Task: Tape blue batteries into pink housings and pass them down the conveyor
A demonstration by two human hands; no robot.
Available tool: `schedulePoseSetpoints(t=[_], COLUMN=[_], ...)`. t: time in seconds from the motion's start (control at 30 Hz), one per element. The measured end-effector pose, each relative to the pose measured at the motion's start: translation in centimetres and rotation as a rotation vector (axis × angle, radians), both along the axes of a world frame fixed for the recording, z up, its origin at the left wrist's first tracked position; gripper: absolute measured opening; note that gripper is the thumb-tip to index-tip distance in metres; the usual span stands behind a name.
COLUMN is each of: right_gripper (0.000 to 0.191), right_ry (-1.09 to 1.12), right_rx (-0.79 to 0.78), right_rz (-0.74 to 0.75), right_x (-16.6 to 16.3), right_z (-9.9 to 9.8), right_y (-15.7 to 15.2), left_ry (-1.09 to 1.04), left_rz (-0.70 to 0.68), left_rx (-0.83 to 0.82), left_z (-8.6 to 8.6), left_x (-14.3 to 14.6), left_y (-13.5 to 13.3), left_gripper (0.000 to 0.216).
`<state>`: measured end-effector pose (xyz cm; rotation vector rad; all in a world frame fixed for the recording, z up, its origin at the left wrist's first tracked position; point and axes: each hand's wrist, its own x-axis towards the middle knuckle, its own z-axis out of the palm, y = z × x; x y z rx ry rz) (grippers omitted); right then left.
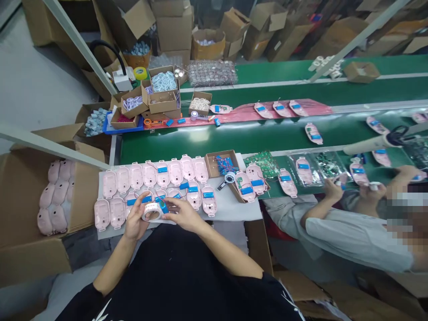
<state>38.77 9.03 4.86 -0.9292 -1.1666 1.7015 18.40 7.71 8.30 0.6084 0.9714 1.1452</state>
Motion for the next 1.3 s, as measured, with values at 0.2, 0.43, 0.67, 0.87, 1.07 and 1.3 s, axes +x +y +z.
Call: schedulePoseSetpoints(t=[0.2,0.43,0.67,0.87,1.07,1.3], right_gripper=[0.065,0.056,0.049,0.036,0.036,0.041], right_ry=[0.307,0.188,-0.91,-1.4,-1.501,-1.522], right_rx=[-0.251,-0.132,0.239,0.53,0.5,0.45], right_rz=[-0.281,-0.446,0.118,0.504,0.575,0.621], right_x=[-5.3,-6.6,-13.9,-19.4,-21.7,-23.0], right_z=[-1.8,-4.0,-11.2,-15.4,-17.7,-18.1], right_y=[-0.6,7.7,21.7,26.0,26.3,27.0], left_ry=[-0.1,-0.039,-0.041,0.002,0.001,0.013], left_rz=[0.149,0.218,0.523,0.634,0.635,0.595], left_rx=[0.044,-0.034,-0.143,-0.266,-0.298,-0.305], left_z=[-1.0,-1.6,-3.9,-5.7,-7.2,-6.1], left_x=[-1.1,-5.9,-14.9,-20.3,-22.7,-23.3], left_y=[-1.1,-3.8,-7.5,-10.2,-9.5,-8.7], left_gripper=[0.06,0.058,0.058,0.057,0.059,0.063])
